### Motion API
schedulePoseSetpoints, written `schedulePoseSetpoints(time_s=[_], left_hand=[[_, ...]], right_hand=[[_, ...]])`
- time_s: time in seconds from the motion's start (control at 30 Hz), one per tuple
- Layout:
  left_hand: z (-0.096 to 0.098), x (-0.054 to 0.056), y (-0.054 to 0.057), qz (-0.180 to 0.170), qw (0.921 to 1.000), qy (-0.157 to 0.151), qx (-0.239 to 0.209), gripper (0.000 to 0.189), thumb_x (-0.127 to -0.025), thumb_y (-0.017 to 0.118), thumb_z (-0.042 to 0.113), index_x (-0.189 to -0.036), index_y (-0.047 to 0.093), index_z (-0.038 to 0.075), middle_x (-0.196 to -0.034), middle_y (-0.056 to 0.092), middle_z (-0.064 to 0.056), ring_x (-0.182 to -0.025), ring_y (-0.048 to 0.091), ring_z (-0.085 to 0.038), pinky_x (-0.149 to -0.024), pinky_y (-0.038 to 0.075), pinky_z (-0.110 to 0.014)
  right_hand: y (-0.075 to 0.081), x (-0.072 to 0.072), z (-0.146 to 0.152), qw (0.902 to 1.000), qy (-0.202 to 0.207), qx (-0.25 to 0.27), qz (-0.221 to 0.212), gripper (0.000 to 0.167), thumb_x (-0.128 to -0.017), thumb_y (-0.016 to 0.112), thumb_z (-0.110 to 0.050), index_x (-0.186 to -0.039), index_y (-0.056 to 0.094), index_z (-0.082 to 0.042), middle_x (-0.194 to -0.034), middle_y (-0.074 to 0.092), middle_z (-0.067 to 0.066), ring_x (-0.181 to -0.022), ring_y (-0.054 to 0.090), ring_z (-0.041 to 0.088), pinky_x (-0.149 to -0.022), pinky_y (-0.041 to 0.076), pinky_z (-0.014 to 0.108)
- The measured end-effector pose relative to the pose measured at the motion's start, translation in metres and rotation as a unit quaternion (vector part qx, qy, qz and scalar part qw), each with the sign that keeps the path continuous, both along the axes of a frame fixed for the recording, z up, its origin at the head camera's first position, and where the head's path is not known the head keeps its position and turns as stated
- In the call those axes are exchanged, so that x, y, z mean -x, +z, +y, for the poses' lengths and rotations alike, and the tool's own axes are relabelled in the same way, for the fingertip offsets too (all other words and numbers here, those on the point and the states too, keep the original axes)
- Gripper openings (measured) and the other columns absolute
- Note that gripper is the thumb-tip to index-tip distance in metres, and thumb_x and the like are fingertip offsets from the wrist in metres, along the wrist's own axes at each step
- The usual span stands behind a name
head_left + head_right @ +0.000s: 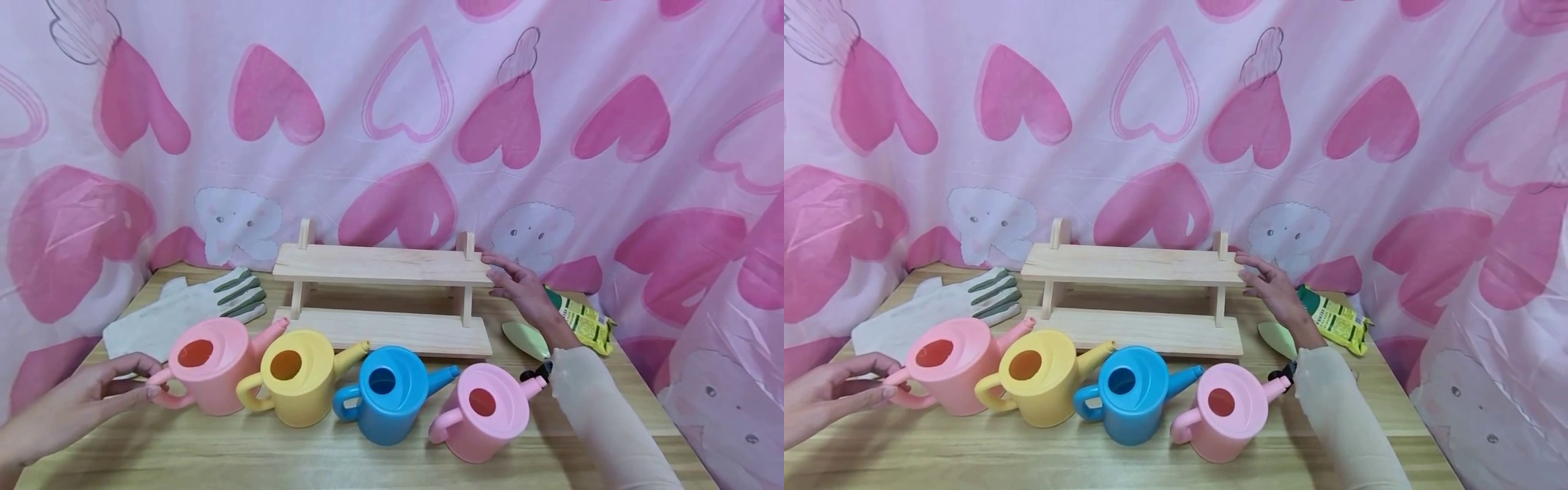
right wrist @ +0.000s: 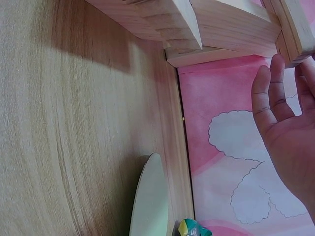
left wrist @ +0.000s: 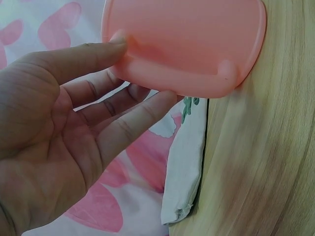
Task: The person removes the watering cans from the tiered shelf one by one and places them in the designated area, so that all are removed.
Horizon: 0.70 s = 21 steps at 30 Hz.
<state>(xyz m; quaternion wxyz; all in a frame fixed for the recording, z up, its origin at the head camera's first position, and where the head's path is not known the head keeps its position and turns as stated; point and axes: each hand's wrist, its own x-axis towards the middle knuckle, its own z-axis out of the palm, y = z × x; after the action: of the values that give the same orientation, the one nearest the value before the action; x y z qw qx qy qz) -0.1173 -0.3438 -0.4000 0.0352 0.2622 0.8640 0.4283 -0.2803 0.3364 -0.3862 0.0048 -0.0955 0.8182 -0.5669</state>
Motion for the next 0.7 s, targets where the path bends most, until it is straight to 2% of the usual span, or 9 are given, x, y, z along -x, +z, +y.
schedulePoseSetpoints(time_s=[0.17,0.23,0.37,0.47,0.53,0.63,0.7], left_hand=[[0.0,-0.001,0.0,-0.03,0.9989,0.032,0.018,0.024,-0.101,0.059,-0.004,-0.12,0.066,0.01,-0.115,0.067,0.005,-0.095,0.068,-0.006,-0.07,0.054,-0.022],[0.0,0.0,0.002,-0.025,0.9983,0.047,0.021,0.023,-0.101,0.061,-0.001,-0.121,0.065,0.01,-0.115,0.068,0.003,-0.096,0.069,-0.007,-0.071,0.055,-0.023],[0.004,0.008,0.007,0.016,0.9975,0.068,0.007,0.022,-0.102,0.061,-0.001,-0.121,0.065,0.008,-0.112,0.068,0.0,-0.094,0.071,-0.01,-0.073,0.055,-0.02],[0.008,0.021,0.012,0.06,0.9933,0.098,-0.002,0.02,-0.102,0.061,0.0,-0.121,0.064,0.006,-0.111,0.068,0.007,-0.096,0.068,-0.002,-0.076,0.052,-0.013],[0.012,0.031,0.015,0.091,0.9887,0.12,-0.004,0.021,-0.102,0.062,0.001,-0.122,0.064,0.005,-0.112,0.067,0.012,-0.1,0.063,0.006,-0.079,0.05,-0.009],[0.016,0.045,0.02,0.135,0.98,0.146,0.016,0.025,-0.1,0.066,0.004,-0.124,0.064,0.005,-0.115,0.068,0.007,-0.102,0.057,0.012,-0.081,0.044,-0.004],[0.019,0.054,0.024,0.161,0.9742,0.152,0.043,0.03,-0.098,0.069,0.007,-0.128,0.064,0.003,-0.119,0.069,-0.004,-0.104,0.061,0.003,-0.081,0.043,-0.004]], right_hand=[[0.002,0.003,0.001,0.9991,0.001,-0.027,0.032,0.05,-0.105,0.061,-0.039,-0.149,0.056,-0.015,-0.162,0.039,0.003,-0.125,0.056,0.022,-0.091,0.057,0.033],[0.003,0.005,0.002,0.9973,-0.004,-0.05,0.054,0.048,-0.105,0.062,-0.038,-0.146,0.059,-0.016,-0.158,0.045,0.001,-0.119,0.059,0.021,-0.09,0.057,0.035],[0.005,0.006,0.004,0.9927,-0.023,-0.093,0.074,0.047,-0.104,0.062,-0.04,-0.147,0.058,-0.02,-0.146,0.057,0.004,-0.105,0.064,0.02,-0.087,0.055,0.033],[0.007,0.004,0.008,0.9923,-0.039,-0.089,0.077,0.048,-0.106,0.06,-0.035,-0.15,0.054,-0.018,-0.137,0.061,0.016,-0.1,0.066,0.021,-0.085,0.054,0.027],[0.01,0.002,0.012,0.9911,-0.046,-0.093,0.083,0.047,-0.108,0.058,-0.031,-0.152,0.051,-0.016,-0.137,0.059,0.021,-0.101,0.066,0.023,-0.086,0.054,0.025],[0.018,-0.002,0.019,0.9875,-0.053,-0.118,0.091,0.047,-0.109,0.054,-0.03,-0.153,0.049,-0.012,-0.149,0.05,0.02,-0.114,0.062,0.03,-0.094,0.055,0.035],[0.023,-0.007,0.025,0.9834,-0.06,-0.149,0.085,0.049,-0.11,0.052,-0.035,-0.154,0.048,-0.013,-0.155,0.044,0.015,-0.124,0.055,0.034,-0.101,0.051,0.047]])
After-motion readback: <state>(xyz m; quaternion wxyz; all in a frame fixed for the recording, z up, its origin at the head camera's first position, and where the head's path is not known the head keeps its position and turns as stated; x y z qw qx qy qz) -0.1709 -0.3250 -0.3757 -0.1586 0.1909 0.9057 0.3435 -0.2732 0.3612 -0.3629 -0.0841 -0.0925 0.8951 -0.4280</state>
